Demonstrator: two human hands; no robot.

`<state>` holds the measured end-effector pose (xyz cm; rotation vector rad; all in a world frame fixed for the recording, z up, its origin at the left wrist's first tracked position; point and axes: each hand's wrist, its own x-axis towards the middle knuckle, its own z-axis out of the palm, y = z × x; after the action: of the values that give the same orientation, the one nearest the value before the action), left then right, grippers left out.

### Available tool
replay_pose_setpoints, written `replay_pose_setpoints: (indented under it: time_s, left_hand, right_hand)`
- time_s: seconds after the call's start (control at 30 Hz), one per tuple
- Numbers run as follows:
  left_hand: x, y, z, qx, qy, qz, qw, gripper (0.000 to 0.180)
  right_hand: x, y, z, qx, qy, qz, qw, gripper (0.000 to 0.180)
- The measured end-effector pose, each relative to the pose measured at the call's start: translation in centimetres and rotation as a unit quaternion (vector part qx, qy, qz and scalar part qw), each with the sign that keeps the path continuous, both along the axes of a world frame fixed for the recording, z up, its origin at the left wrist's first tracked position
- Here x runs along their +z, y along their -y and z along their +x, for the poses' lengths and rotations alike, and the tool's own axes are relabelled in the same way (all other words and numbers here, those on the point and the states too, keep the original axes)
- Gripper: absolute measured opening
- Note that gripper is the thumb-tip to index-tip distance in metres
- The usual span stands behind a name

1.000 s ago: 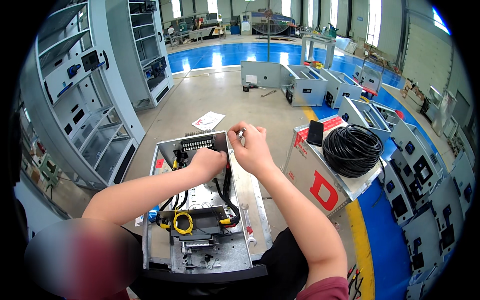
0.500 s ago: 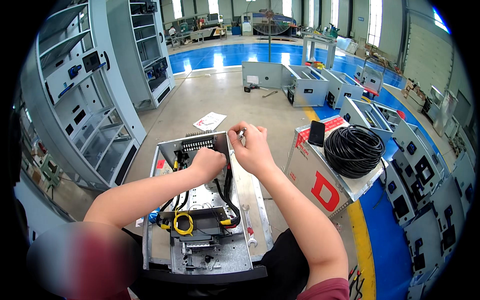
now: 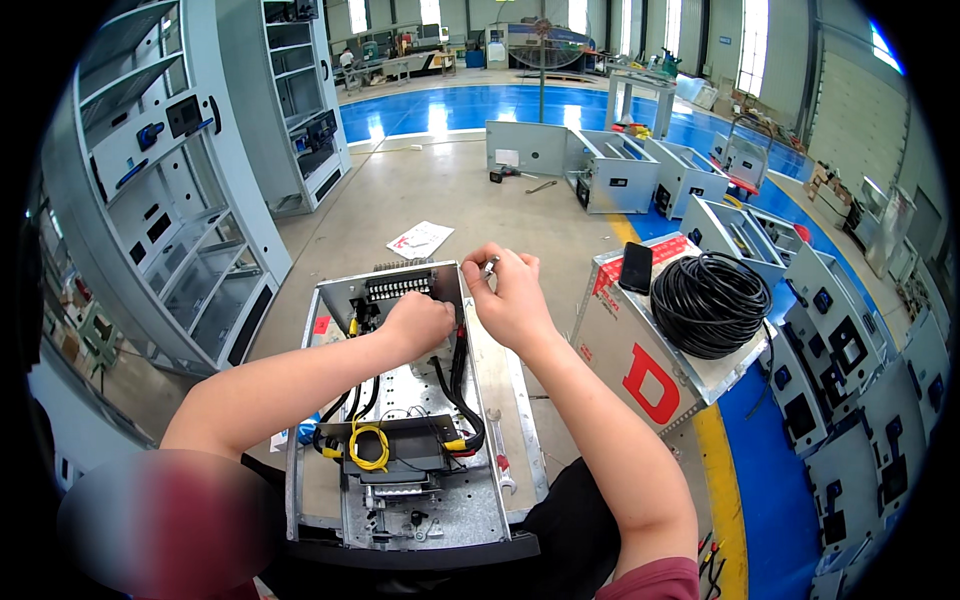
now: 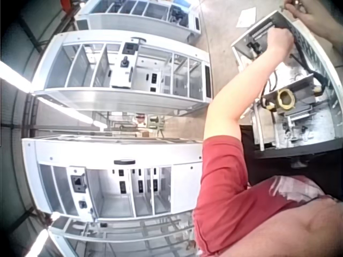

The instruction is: The person sits on the floor and works on an open electrical cabinet, connecting yellow and black cables to a terminal block and tightening screws with a wrench. The person also handles a small white box and a blue box during the process.

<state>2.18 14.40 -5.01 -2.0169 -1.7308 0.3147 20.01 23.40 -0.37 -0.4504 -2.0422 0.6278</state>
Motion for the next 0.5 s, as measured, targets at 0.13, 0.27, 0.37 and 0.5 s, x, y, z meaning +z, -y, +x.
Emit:
replay_pose_setpoints:
  time_s: [0.13,0.27,0.37,0.5]
  left_hand:
    - [-0.72,0.07,0.02,-0.003,-0.007,0.029,1.0,0.009]
    - [-0.87,0.0,0.27,0.001,-0.018,0.022,1.0,0.009]
    - [-0.48,-0.07,0.17,-0.025,-0.028,0.01,0.999,0.01]
    - [-0.67,0.11,-0.15,-0.031,-0.025,0.019,0.999,0.01]
  right_hand:
    - [-0.02,0.13,0.04,-0.008,0.006,-0.004,1.0,0.017]
    - [0.15,0.22,0.16,-0.006,0.005,-0.007,1.0,0.017]
    - [0.09,0.08,0.26,-0.004,0.006,-0.01,1.0,0.017]
    - [0.23,0.38,0.16,-0.005,0.005,0.0,1.0,0.017]
